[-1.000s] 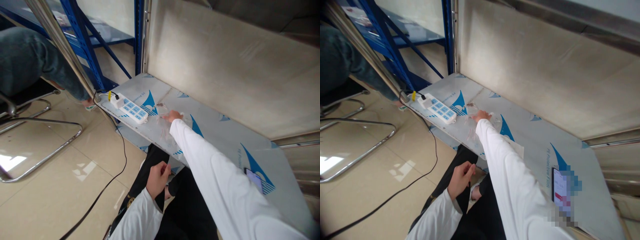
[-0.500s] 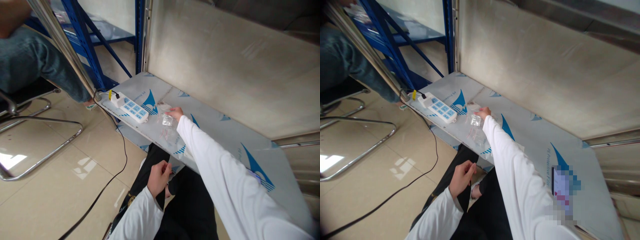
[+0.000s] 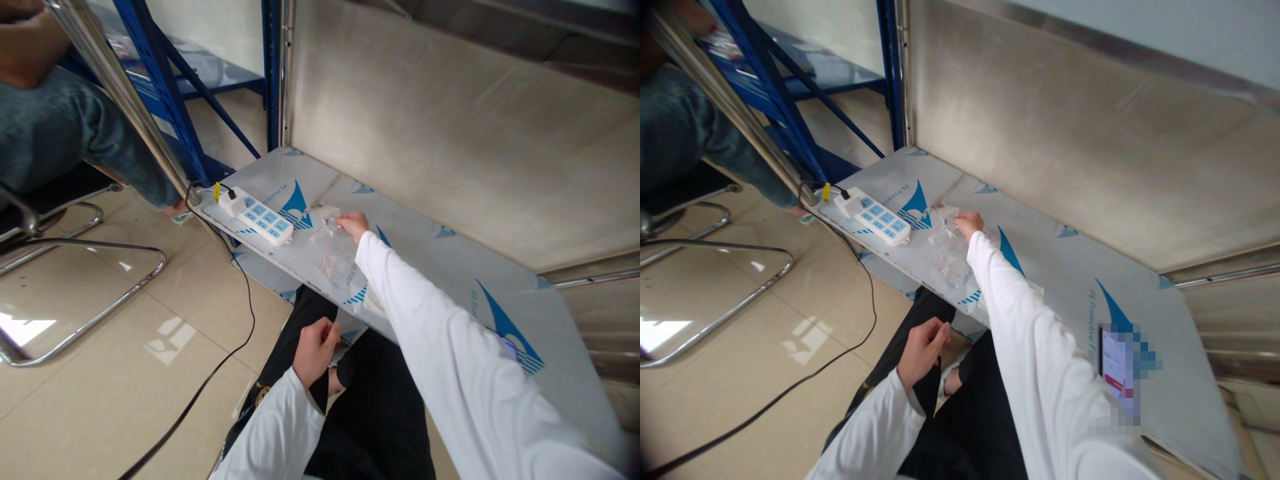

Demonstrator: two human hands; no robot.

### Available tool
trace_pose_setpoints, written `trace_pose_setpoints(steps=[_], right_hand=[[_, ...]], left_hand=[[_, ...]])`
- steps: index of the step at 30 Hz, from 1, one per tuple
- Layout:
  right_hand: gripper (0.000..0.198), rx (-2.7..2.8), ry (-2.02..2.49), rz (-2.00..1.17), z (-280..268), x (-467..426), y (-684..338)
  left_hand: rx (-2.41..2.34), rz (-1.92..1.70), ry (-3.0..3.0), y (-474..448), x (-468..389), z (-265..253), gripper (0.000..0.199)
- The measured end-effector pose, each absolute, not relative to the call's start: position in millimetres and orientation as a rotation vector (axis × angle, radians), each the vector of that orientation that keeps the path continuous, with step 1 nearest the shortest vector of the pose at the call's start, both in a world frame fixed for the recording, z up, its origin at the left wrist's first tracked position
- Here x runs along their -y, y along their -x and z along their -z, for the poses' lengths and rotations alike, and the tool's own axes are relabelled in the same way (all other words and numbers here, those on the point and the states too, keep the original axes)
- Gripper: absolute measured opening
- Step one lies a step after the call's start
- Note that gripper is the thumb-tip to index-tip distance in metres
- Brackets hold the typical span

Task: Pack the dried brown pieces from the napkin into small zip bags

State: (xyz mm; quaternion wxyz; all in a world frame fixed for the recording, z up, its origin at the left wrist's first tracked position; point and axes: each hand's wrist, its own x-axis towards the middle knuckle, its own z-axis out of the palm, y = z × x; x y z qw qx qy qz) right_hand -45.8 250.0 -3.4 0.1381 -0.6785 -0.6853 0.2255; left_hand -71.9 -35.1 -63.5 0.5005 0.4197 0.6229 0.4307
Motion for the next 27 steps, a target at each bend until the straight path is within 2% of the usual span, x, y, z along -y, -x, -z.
trace_pose_setpoints(steps=[11,16,18,20,23,27], right_hand=[[0.018,1.959,1.886,-0.325,-52,-202,8],[0.019,1.803,1.321,-0.379,-50,-97,-43],[0.013,1.794,1.165,-0.343,-40,-48,-59],[0.025,1.843,1.014,-0.315,-31,-8,-72],[0.048,1.926,0.901,-0.271,-18,26,-92],[0.059,2.028,0.884,-0.242,-11,40,-122]], left_hand=[[-1.502,-1.110,-0.911,68,33,63,0.040],[-1.358,-1.478,-0.640,72,19,9,0.042],[-1.209,-1.509,-0.591,74,14,-20,0.048],[-1.147,-1.425,-0.565,74,10,-43,0.054],[-1.172,-1.233,-0.601,70,10,-59,0.049],[-1.154,-1.035,-0.571,61,14,-61,0.050]])
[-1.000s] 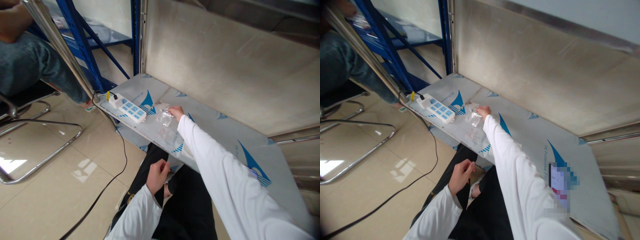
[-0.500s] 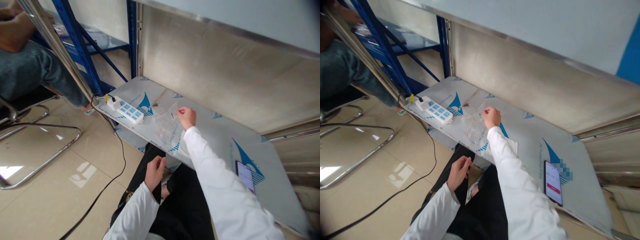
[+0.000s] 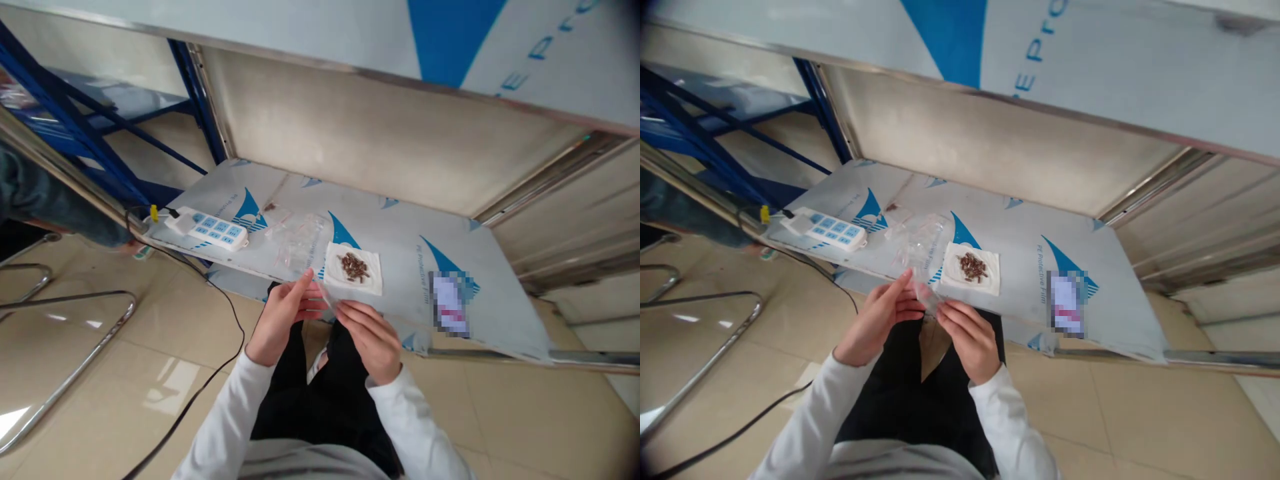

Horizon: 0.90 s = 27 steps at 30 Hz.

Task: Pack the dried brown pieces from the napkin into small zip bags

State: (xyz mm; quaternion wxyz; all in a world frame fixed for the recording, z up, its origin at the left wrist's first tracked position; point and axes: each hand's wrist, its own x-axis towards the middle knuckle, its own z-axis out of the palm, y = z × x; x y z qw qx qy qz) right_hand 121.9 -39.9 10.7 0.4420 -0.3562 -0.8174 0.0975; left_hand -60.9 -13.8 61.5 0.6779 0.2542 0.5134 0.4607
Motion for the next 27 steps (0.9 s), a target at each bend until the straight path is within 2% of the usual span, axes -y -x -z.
trace_pose_setpoints(steps=[6,10,13,17,20,27], right_hand=[[0.057,2.123,0.917,-0.206,-14,42,-162],[0.046,2.073,1.062,-0.137,-25,45,-167],[0.042,1.871,1.218,-0.267,-38,52,-152],[0.013,1.644,1.305,-0.532,-49,54,-119],[0.004,1.622,1.276,-0.665,-49,46,-105],[0.013,1.725,1.268,-0.769,-53,44,-110]], left_hand=[[-1.156,-0.915,-0.607,56,18,-57,0.042],[-1.132,-0.882,-0.638,55,24,-52,0.045],[-1.167,-0.946,-0.612,50,29,-50,0.045],[-1.224,-1.034,-0.622,37,32,-48,0.038],[-1.224,-1.098,-0.620,30,32,-46,0.032],[-1.140,-1.118,-0.752,28,31,-40,0.025]])
